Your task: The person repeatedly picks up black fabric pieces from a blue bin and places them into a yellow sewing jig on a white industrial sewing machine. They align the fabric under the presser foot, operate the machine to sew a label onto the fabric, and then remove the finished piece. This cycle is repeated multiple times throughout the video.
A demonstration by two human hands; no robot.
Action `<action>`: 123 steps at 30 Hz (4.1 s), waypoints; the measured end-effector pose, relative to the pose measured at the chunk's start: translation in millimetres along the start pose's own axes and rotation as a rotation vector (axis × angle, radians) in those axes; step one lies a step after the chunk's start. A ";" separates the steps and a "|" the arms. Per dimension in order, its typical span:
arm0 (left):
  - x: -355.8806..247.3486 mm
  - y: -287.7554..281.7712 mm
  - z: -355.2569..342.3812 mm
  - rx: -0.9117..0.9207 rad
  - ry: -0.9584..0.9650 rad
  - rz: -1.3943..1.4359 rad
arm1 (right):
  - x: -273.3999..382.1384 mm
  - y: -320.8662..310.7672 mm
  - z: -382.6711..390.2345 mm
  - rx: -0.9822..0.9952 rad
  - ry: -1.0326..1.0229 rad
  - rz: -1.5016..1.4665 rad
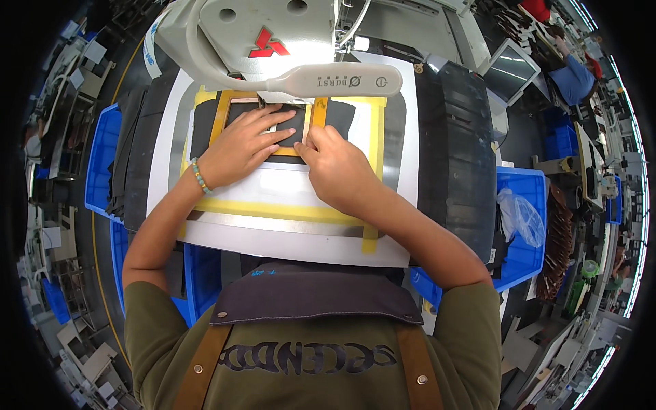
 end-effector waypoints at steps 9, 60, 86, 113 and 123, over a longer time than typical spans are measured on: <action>14.8 -3.4 -1.2 0.015 -0.015 0.129 | -11.1 1.7 -8.7 -0.005 0.025 0.029; 119.1 -37.6 36.6 -0.014 -0.825 0.724 | -112.9 -27.5 35.5 -0.014 0.506 -0.538; 66.9 -18.8 46.9 -0.361 -0.818 1.427 | -73.7 -66.2 65.8 0.263 0.371 -1.011; 181.4 -8.5 586.3 -0.936 -1.551 -0.229 | -120.4 -72.7 92.0 0.031 0.501 -0.606; 109.3 -110.2 360.5 -1.105 -0.914 -0.898 | -72.2 -75.8 73.1 0.135 0.315 -0.315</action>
Point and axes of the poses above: each hand's wrist, its own z-axis away from the middle knuckle, its own y-axis out of the palm, x = y × z, the point moved 5 cm from there along -z, towards the middle knuckle, and after that the axes turned 11 degrees about -y, right-handed, at the moved point
